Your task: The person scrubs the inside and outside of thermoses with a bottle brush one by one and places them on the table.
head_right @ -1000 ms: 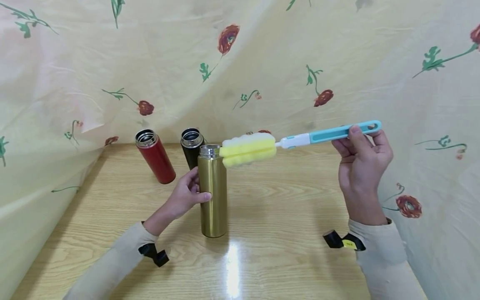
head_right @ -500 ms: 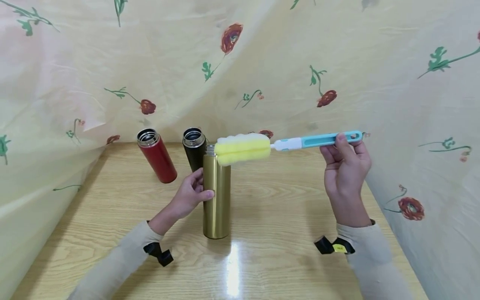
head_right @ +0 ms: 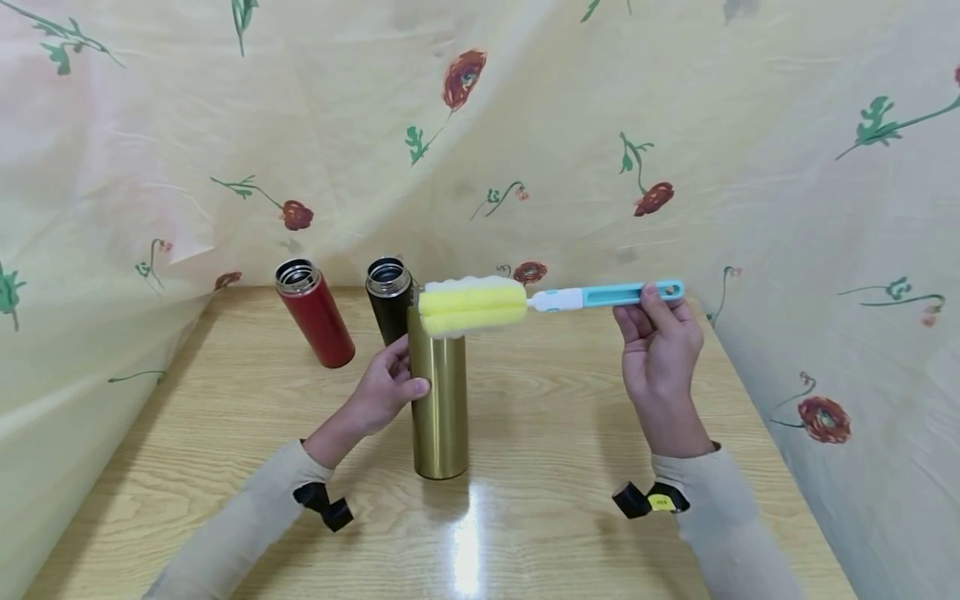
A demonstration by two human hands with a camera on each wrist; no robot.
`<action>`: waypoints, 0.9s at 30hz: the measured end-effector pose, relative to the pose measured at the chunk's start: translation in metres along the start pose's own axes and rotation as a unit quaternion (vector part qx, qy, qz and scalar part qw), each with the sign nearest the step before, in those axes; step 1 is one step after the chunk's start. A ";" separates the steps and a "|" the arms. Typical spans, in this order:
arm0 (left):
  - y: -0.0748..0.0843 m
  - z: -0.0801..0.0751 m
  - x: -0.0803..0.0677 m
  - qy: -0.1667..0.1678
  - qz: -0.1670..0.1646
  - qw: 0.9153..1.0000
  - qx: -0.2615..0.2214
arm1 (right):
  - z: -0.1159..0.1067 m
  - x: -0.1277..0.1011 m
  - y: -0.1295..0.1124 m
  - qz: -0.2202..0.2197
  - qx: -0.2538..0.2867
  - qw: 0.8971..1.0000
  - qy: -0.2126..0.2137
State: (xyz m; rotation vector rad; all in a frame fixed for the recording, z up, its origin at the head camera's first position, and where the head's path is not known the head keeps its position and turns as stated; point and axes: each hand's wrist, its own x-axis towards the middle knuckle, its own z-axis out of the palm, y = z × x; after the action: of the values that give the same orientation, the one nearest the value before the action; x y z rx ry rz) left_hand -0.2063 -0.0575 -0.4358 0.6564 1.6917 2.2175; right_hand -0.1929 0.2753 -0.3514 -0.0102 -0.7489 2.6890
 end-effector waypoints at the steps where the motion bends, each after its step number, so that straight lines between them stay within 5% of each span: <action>1: -0.001 0.000 0.000 -0.001 0.004 1.000 -0.001 | -0.002 -0.001 0.000 0.002 -0.002 1.000 -0.001; 12: -0.003 0.002 0.005 0.004 0.048 0.998 -0.028 | -0.025 -0.015 0.002 0.043 -0.023 0.999 -0.012; 27: 0.002 -0.003 0.007 0.001 0.049 0.998 -0.050 | -0.062 -0.044 0.007 0.095 -0.083 0.990 -0.069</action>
State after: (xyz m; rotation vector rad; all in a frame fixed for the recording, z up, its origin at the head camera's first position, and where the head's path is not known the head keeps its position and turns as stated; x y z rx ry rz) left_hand -0.2132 -0.0571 -0.4331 0.7263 1.5695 2.3519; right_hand -0.1480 0.2865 -0.4119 0.0673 -1.0615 2.8205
